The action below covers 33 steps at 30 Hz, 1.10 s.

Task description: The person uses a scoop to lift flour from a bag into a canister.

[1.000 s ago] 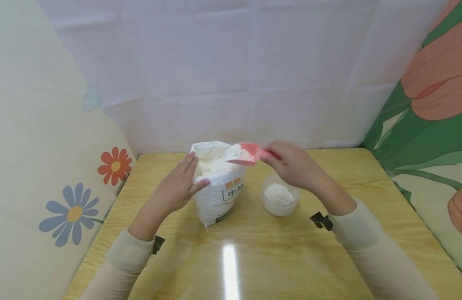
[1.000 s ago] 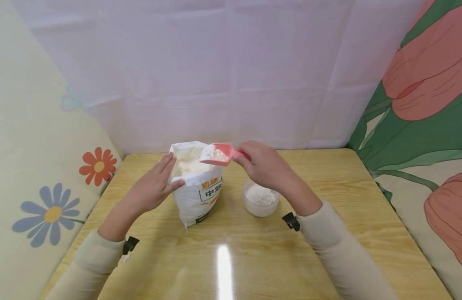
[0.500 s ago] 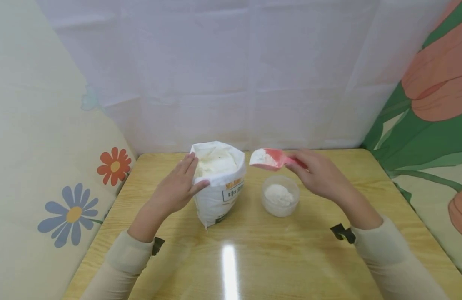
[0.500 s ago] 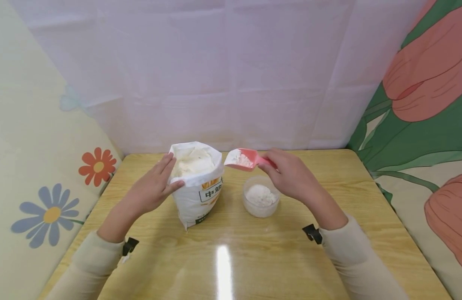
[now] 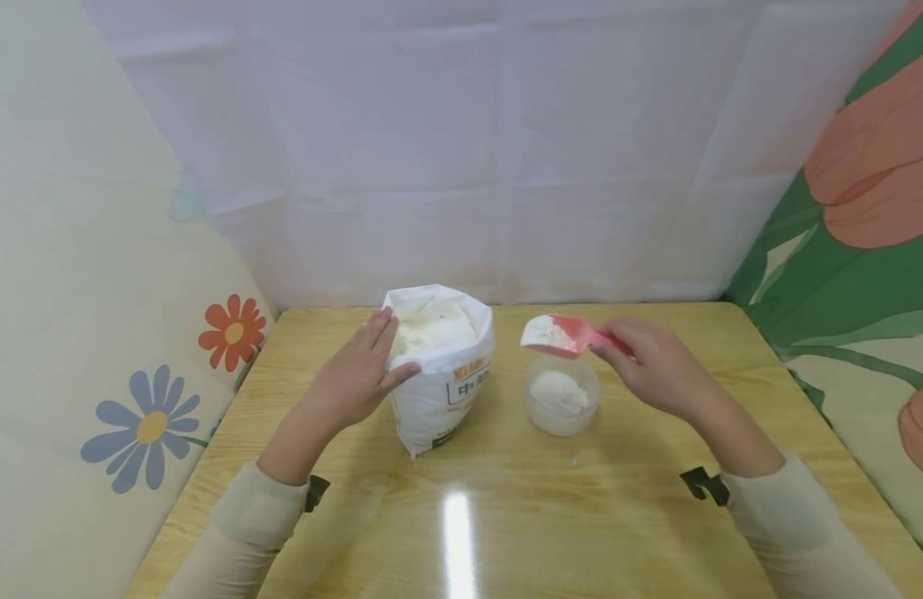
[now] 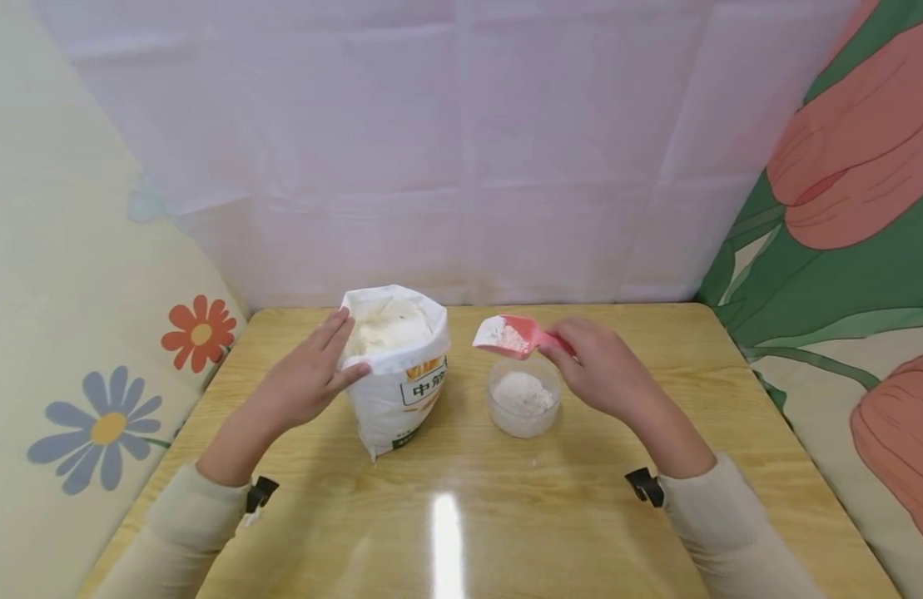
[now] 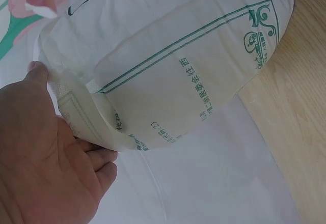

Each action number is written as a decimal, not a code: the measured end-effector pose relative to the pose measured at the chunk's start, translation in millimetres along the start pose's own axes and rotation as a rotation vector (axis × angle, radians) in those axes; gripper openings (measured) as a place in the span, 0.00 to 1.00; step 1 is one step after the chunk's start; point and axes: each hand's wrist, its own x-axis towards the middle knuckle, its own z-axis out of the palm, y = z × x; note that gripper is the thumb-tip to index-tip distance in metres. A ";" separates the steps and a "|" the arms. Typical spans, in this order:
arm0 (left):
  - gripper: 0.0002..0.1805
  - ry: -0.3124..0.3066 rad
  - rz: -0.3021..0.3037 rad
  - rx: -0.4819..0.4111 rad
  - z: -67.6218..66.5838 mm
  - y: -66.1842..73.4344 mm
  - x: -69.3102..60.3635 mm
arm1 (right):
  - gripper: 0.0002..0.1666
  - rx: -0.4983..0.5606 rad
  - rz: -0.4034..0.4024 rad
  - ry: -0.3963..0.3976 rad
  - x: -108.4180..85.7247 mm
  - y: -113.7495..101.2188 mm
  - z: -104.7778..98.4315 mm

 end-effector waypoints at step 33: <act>0.48 0.016 0.009 0.007 0.9 -0.8 -0.5 | 0.17 -0.108 0.105 -0.183 -14.6 40.1 23.7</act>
